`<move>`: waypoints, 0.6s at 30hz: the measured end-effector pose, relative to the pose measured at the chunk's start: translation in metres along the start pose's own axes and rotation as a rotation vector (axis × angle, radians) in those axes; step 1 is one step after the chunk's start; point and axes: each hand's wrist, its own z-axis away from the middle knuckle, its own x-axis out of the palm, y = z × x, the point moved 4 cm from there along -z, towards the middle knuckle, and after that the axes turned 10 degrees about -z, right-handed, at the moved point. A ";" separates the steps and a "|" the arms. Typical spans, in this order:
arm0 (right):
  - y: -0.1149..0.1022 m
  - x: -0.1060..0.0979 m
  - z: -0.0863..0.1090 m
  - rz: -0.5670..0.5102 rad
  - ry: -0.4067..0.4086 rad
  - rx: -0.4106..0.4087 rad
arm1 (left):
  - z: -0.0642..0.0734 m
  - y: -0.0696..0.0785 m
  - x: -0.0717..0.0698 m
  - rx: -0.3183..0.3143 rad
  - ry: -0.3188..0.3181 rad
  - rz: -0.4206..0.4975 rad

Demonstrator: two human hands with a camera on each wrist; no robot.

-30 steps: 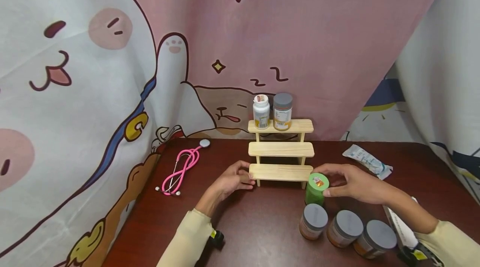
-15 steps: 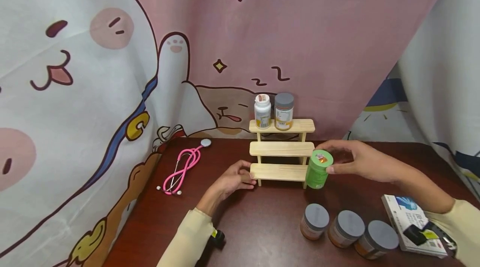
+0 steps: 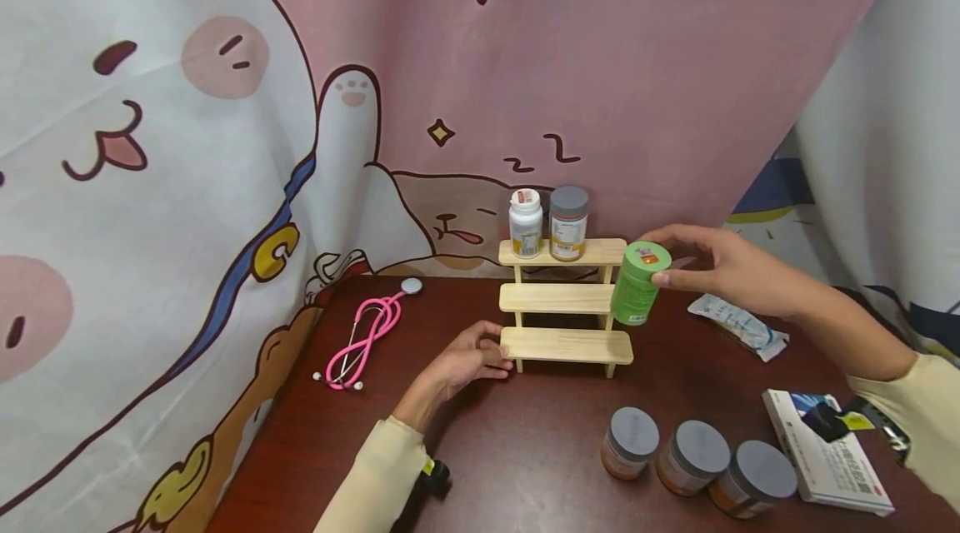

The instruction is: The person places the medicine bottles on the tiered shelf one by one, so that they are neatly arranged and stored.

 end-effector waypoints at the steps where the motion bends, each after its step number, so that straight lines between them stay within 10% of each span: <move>1: -0.001 -0.002 -0.002 -0.013 0.014 -0.002 | 0.000 0.000 0.000 0.001 -0.001 0.000; 18: -0.006 -0.025 -0.043 0.113 0.170 -0.037 | 0.000 0.000 0.000 0.004 -0.024 0.003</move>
